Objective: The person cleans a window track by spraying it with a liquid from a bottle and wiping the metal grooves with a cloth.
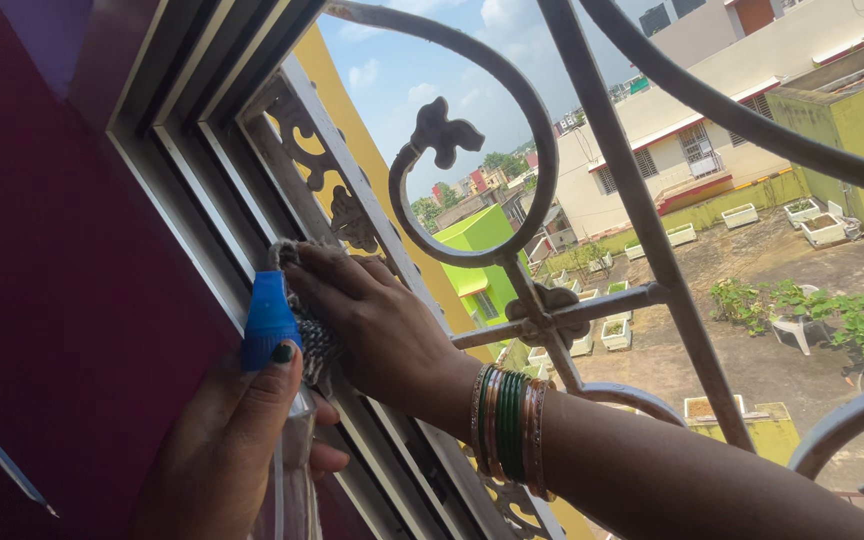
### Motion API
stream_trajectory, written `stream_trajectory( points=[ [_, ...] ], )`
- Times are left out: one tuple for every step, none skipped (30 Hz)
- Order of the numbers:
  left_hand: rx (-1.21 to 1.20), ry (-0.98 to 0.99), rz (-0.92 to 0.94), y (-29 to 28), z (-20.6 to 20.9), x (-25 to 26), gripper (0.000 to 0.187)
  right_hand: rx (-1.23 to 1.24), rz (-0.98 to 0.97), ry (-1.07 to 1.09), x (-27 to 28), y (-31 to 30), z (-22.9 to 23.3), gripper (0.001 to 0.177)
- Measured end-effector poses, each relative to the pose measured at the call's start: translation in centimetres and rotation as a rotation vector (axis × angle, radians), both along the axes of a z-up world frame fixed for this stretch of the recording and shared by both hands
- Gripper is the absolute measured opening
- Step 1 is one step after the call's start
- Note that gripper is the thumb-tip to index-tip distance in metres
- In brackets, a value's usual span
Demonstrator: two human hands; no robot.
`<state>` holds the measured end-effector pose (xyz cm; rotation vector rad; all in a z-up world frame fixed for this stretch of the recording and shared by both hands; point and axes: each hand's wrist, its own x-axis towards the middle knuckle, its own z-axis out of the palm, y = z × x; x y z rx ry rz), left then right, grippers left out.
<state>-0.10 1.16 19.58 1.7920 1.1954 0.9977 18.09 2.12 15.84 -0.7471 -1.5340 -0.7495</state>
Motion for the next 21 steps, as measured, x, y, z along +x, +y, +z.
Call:
stream_trajectory(
  points=[
    [0.02,-0.011,-0.038,-0.1,-0.3,0.0,0.068,0.002,-0.018,-0.019,-0.2,-0.2,-0.7,0.064],
    [0.038,-0.02,-0.076,-0.2,-1.0,0.0,0.068,0.001,-0.037,-0.036,-0.2,-0.7,-1.8,0.064],
    [0.055,-0.03,-0.115,-0.3,-1.6,0.1,0.069,0.0,-0.056,-0.054,0.0,-1.1,-2.8,0.065],
    [0.075,-0.019,-0.134,-0.3,-2.2,0.1,0.068,-0.007,-0.045,-0.073,0.3,-1.4,-3.6,0.063],
    [0.095,-0.009,-0.153,-0.3,-2.6,0.1,0.067,-0.013,-0.035,-0.093,0.6,-1.6,-4.1,0.062],
    [0.112,0.002,-0.172,-0.6,-2.9,0.2,0.067,-0.022,-0.025,-0.113,0.6,-1.7,-4.5,0.061],
    [0.104,-0.012,-0.146,-0.9,-2.7,0.1,0.066,-0.068,-0.009,-0.093,0.5,-1.5,-4.3,0.061],
    [0.098,-0.024,-0.125,-1.2,-2.1,0.1,0.065,-0.114,0.001,-0.072,0.7,-1.2,-3.7,0.061],
    [0.091,-0.036,-0.104,-1.5,-1.4,0.1,0.065,-0.159,0.011,-0.052,0.8,-0.8,-2.9,0.061],
    [0.107,-0.042,-0.081,-1.9,-0.5,0.3,0.064,-0.101,0.023,-0.042,0.8,-0.4,-1.8,0.062],
    [0.122,-0.047,-0.057,-2.1,0.3,0.4,0.063,-0.042,0.035,-0.032,0.6,0.1,-0.5,0.062],
    [0.139,-0.053,-0.034,-2.3,1.0,0.6,0.063,0.017,0.046,-0.025,0.4,0.4,0.5,0.062],
    [0.172,-0.049,-0.054,-2.2,1.6,0.8,0.062,0.026,0.017,-0.02,0.1,0.7,1.3,0.063],
    [0.205,-0.044,-0.072,-2.0,2.2,0.7,0.061,0.033,-0.011,-0.016,-0.2,0.9,1.9,0.064],
    [0.237,-0.04,-0.09,-1.7,2.4,0.5,0.061,0.04,-0.038,-0.011,-0.4,1.0,2.1,0.065],
    [0.237,-0.038,-0.104,-1.4,2.3,0.4,0.061,0.045,-0.038,-0.026,-0.4,1.0,2.0,0.065],
    [0.236,-0.035,-0.119,-1.0,2.1,0.3,0.061,0.051,-0.038,-0.042,-0.5,0.9,1.5,0.065],
    [0.235,-0.03,-0.134,-0.6,1.8,0.3,0.061,0.057,-0.039,-0.054,-0.5,0.7,1.0,0.065],
    [0.246,-0.025,-0.162,-0.3,1.3,0.3,0.062,0.026,-0.037,-0.077,-0.3,0.4,0.2,0.066],
    [0.258,-0.017,-0.192,-0.1,0.7,0.3,0.063,-0.003,-0.036,-0.098,-0.1,0.0,-0.6,0.066],
    [0.27,-0.01,-0.221,0.0,0.4,0.3,0.064,-0.033,-0.035,-0.119,0.2,-0.3,-1.1,0.067]
  ],
)
